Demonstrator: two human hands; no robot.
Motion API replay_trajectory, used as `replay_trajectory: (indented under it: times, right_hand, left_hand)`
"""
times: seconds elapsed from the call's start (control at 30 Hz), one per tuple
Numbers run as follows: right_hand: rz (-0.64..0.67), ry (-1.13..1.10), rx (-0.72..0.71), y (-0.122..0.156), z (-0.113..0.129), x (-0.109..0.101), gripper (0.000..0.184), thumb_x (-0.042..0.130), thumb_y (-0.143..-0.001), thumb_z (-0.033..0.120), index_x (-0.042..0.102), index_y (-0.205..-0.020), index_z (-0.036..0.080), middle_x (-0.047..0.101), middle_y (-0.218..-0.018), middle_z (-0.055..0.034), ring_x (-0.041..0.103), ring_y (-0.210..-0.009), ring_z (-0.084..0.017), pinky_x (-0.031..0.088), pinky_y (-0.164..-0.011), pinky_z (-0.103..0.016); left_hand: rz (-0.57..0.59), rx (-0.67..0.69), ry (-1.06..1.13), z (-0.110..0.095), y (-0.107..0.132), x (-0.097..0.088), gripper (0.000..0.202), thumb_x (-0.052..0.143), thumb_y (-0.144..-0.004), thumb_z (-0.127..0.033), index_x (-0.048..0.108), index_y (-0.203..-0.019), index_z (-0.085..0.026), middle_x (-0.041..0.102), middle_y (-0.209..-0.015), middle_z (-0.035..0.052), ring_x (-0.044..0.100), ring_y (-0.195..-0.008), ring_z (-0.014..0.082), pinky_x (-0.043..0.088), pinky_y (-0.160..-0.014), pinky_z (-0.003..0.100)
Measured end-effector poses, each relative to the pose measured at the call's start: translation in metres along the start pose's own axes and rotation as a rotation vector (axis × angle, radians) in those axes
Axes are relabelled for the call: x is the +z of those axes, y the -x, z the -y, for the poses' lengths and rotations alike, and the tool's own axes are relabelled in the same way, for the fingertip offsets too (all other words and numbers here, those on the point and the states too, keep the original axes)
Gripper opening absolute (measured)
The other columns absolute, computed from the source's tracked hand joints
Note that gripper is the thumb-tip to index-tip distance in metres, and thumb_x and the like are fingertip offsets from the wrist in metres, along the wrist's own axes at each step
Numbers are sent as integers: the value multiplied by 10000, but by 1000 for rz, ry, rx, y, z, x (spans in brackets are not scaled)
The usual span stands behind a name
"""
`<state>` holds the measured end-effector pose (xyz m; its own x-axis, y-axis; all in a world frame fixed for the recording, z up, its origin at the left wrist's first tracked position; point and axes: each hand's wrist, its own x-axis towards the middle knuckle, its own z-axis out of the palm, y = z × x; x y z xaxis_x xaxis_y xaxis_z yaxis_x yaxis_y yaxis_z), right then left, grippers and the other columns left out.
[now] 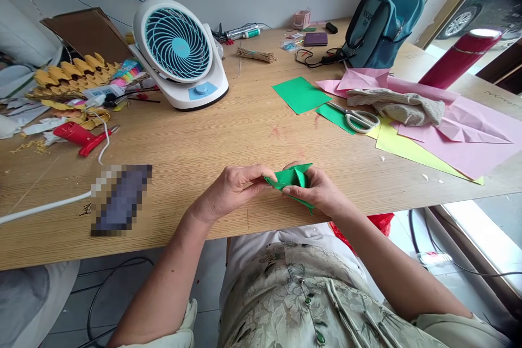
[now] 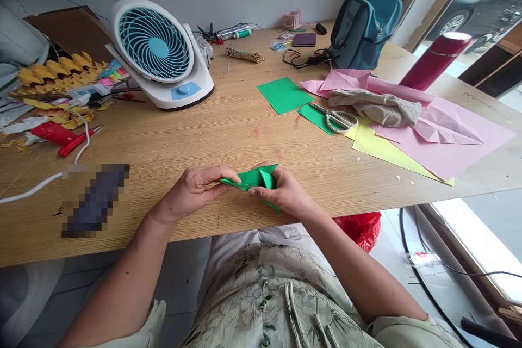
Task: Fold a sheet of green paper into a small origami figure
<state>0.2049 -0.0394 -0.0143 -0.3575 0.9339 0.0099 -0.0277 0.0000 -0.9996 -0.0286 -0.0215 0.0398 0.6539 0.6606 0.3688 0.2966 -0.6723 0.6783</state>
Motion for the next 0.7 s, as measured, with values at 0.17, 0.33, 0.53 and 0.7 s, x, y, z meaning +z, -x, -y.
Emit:
replay_trajectory:
  times: [0.17, 0.33, 0.53, 0.7]
  right_hand:
    - [90, -114, 54, 2, -1, -2, 385, 823, -797, 446, 638, -1029, 200, 699, -856, 1, 665, -778, -170, 496, -716, -283]
    - [101, -256, 157, 4, -3, -1, 403, 698, -887, 581, 650, -1026, 205, 744, -840, -33, 693, -755, -179, 545, -724, -304]
    - [51, -59, 37, -1, -1, 0, 395, 743, -850, 567, 683, -946, 188, 720, -871, -32, 656, -786, -162, 529, -716, -268]
    - [145, -307, 216, -1, -1, 3, 452, 677, -880, 612, 682, -1049, 193, 741, -777, -35, 711, -704, -195, 586, -678, -318]
  left_hand:
    - [47, 10, 76, 7, -4, 0, 99, 632, -951, -127, 713, -978, -176, 755, -863, 13, 701, -775, 124, 500, -711, 189]
    - [69, 85, 39, 8, -3, 0, 155, 571, -978, -90, 696, -1010, -177, 749, -1007, 53, 709, -925, 142, 517, -825, 218]
    - [97, 101, 17, 1, -3, 1, 190, 544, -996, -96, 691, -1060, -197, 701, -1042, 64, 680, -978, 143, 511, -849, 231]
    - [47, 31, 203, 10, -15, 9, 64, 672, -954, -234, 718, -950, -190, 676, -1100, 93, 662, -993, 178, 523, -860, 286]
